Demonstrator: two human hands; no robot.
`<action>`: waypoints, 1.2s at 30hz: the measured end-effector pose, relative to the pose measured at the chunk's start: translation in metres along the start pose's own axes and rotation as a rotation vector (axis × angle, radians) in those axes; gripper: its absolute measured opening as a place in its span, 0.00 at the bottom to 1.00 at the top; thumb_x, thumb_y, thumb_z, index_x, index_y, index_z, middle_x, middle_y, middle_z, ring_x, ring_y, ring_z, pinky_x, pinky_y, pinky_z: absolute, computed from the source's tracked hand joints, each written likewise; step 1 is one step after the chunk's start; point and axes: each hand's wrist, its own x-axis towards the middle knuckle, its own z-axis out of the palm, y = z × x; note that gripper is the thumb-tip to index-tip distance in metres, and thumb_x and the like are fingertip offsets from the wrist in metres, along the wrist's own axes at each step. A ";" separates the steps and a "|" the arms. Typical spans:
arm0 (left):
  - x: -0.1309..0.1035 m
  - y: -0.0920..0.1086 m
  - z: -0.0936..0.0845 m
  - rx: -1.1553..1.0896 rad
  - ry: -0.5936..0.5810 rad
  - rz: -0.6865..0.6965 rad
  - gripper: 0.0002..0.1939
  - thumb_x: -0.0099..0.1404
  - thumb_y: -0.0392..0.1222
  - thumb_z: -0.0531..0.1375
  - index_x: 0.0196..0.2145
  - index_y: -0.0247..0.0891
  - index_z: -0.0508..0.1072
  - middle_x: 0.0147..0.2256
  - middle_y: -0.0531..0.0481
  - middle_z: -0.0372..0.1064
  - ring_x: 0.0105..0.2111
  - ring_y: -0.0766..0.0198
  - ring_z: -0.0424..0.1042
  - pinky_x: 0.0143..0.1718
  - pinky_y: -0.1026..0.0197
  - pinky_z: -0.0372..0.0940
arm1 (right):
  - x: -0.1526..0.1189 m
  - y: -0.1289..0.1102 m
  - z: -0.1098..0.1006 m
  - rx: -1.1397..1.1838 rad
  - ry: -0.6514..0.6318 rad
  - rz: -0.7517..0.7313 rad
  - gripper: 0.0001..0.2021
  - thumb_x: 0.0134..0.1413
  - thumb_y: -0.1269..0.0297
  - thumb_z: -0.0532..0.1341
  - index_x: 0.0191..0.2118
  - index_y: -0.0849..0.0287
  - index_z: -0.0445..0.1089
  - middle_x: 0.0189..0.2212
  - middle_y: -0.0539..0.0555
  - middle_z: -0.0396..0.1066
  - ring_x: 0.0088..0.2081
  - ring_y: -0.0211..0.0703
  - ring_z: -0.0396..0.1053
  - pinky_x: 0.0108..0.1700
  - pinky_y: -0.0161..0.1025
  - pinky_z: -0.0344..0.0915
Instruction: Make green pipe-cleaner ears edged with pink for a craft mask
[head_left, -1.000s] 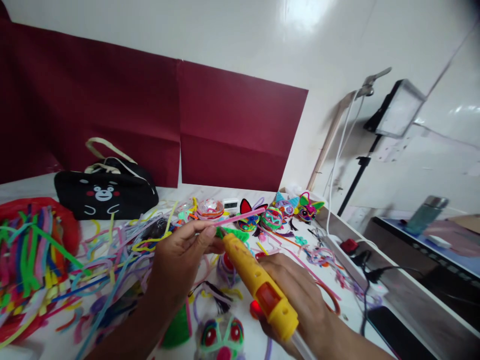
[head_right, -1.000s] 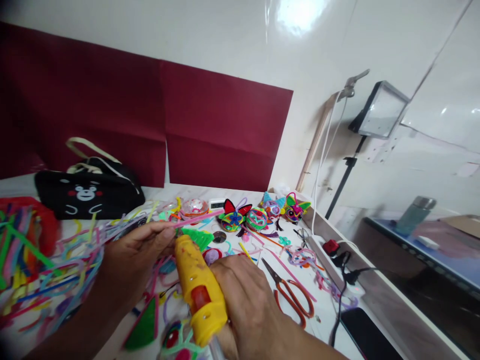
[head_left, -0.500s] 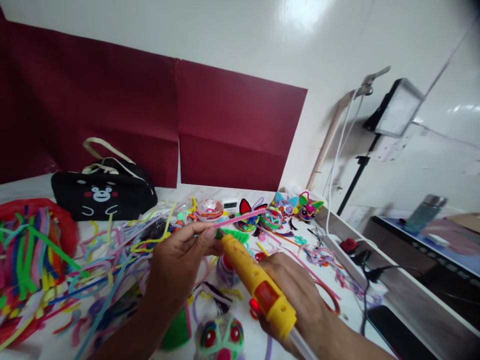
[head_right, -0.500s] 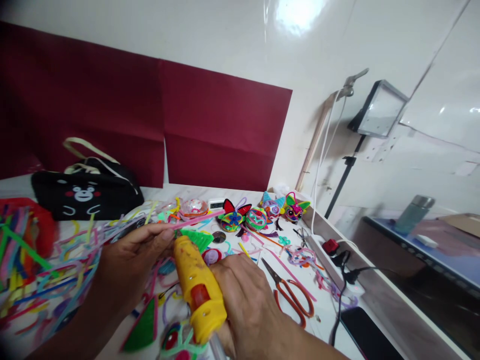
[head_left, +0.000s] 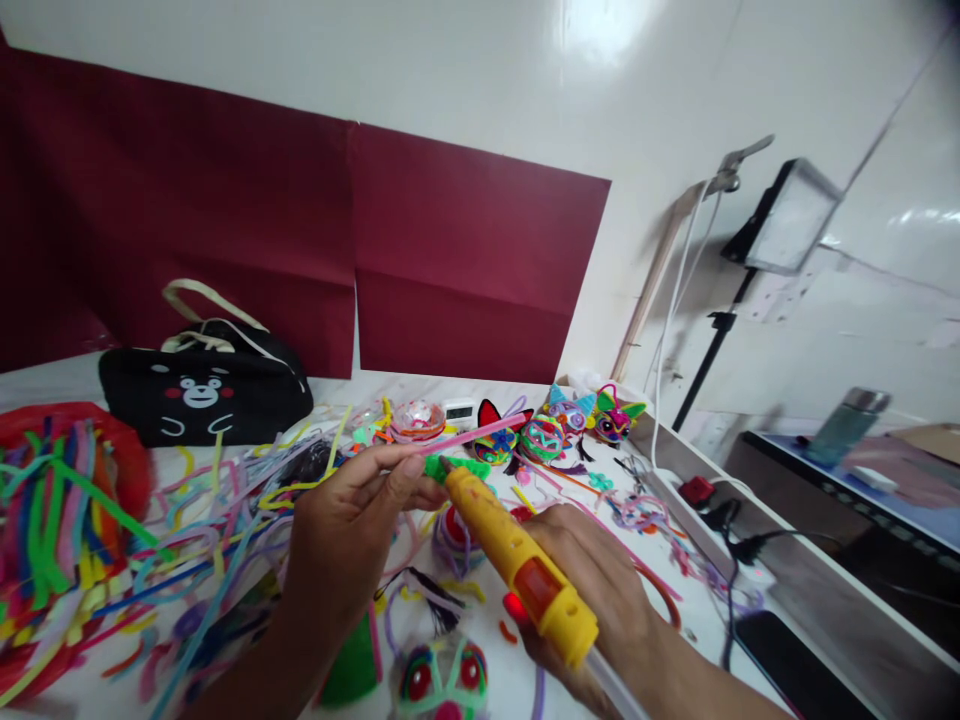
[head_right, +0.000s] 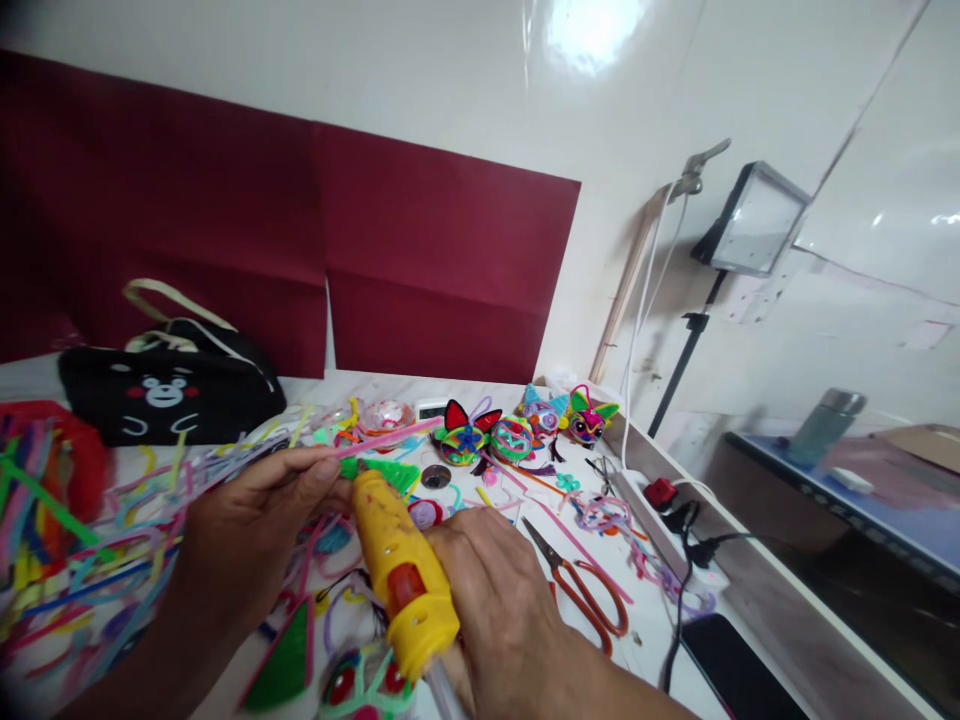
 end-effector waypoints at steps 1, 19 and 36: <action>0.000 0.001 0.000 -0.003 0.002 0.003 0.08 0.55 0.44 0.65 0.32 0.39 0.77 0.22 0.55 0.77 0.22 0.65 0.77 0.27 0.69 0.72 | -0.001 0.000 0.001 0.005 0.001 0.005 0.11 0.57 0.66 0.56 0.46 0.59 0.61 0.32 0.57 0.68 0.31 0.49 0.65 0.31 0.45 0.67; -0.009 0.019 0.006 0.149 0.169 0.081 0.08 0.59 0.46 0.61 0.31 0.39 0.75 0.20 0.55 0.75 0.22 0.63 0.76 0.27 0.65 0.70 | 0.002 0.001 -0.004 -0.002 0.018 0.057 0.08 0.59 0.63 0.54 0.43 0.59 0.61 0.29 0.55 0.66 0.29 0.47 0.65 0.29 0.44 0.65; -0.009 0.028 0.000 0.171 0.232 0.112 0.07 0.59 0.45 0.61 0.31 0.41 0.75 0.21 0.58 0.75 0.23 0.65 0.76 0.29 0.67 0.70 | -0.002 0.007 -0.001 -0.008 0.094 0.043 0.08 0.55 0.68 0.56 0.43 0.58 0.62 0.29 0.54 0.65 0.28 0.47 0.64 0.27 0.43 0.62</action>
